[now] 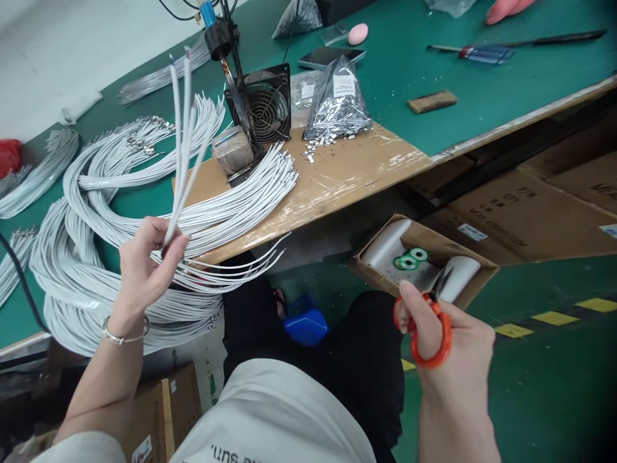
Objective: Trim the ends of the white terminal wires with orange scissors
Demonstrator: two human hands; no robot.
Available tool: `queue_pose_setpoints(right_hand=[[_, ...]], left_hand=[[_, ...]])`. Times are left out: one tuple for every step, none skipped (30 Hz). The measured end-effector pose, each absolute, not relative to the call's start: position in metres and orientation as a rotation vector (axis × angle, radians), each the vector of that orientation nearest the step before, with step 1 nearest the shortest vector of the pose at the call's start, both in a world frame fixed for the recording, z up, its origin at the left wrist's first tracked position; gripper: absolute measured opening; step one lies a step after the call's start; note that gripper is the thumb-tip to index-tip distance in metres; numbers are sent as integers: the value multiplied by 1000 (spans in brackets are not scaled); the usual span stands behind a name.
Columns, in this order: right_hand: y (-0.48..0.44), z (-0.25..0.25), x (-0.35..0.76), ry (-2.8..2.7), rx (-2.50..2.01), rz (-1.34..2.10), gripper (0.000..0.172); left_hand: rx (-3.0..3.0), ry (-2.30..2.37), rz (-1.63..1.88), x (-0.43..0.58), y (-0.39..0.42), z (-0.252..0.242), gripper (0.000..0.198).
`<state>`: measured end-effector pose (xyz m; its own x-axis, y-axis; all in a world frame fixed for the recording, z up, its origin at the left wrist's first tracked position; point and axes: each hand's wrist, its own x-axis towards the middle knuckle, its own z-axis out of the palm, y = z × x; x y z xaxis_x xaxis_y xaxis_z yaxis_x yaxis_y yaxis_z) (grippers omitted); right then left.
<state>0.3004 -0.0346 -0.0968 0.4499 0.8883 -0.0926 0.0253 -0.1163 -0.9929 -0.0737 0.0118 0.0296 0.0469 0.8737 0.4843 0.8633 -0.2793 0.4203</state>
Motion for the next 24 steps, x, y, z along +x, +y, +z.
queue_pose_setpoints(right_hand=[[-35, -97, 300, -832, -1495, 901, 64], [-34, -96, 298, -825, -1487, 902, 61], [-34, -95, 296, -816, -1483, 911, 58], [-33, -94, 293, -798, -1478, 921, 55], [-32, -93, 289, -778, -1470, 931, 52], [-32, -91, 285, -763, -1454, 941, 50], [-32, -89, 281, -756, -1431, 954, 48], [-32, -87, 277, -760, -1400, 967, 47], [-33, -85, 274, -772, -1368, 982, 47], [-33, -83, 270, -786, -1341, 1000, 45], [-34, -81, 267, -801, -1316, 1022, 41], [-35, -79, 263, -812, -1296, 1044, 36], [-35, -77, 260, -823, -1279, 1067, 30], [-35, -75, 256, -836, -1261, 1089, 24], [-35, -72, 252, -851, -1237, 1108, 20], [-34, -69, 247, -871, -1207, 1124, 17], [-33, -66, 242, -896, -1176, 1141, 14], [-32, -62, 237, -924, -1144, 1158, 12], [-30, -57, 232, -953, -1114, 1173, 10], [-28, -52, 227, -982, -1091, 1189, 9], [-26, -48, 222, -1005, -1072, 1200, 8], [-24, -44, 217, -1022, -1057, 1212, 7], [-22, -40, 212, -1029, -1041, 1220, 7], [-20, -37, 208, -1030, -1023, 1230, 7]], left_hand=[[2260, 1749, 959, -66, 8, 38, 11], [2243, 1622, 885, -57, 4, 45, 12], [2207, 1499, 782, -46, 2, 51, 15], [2152, 1398, 658, -34, 1, 54, 15], [2096, 1309, 582, -22, 0, 56, 15], [2045, 1239, 521, -11, 0, 56, 14], [1990, 1183, 484, -2, 0, 54, 19], [1919, 1167, 465, 6, 1, 51, 23], [1848, 1163, 477, 11, 2, 48, 26], [1763, 1167, 501, 15, 2, 44, 26], [1668, 1176, 535, 17, 2, 39, 26], [1571, 1183, 573, 17, 2, 35, 25], [1481, 1190, 610, 17, 2, 31, 25], [1406, 1196, 650, 16, 1, 27, 25], [1348, 1205, 691, 15, -1, 24, 25], [1305, 1221, 735, 15, -2, 22, 24], [1276, 1242, 778, 15, -4, 20, 24], [1257, 1266, 820, 16, -7, 18, 23], [1246, 1291, 858, 16, -9, 17, 23], [1241, 1309, 890, 17, -11, 16, 23], [1238, 1322, 916, 18, -14, 15, 22], [1233, 1325, 939, 19, -16, 14, 22], [1224, 1322, 958, 19, -18, 13, 21], [1213, 1314, 970, 19, -19, 12, 20]])
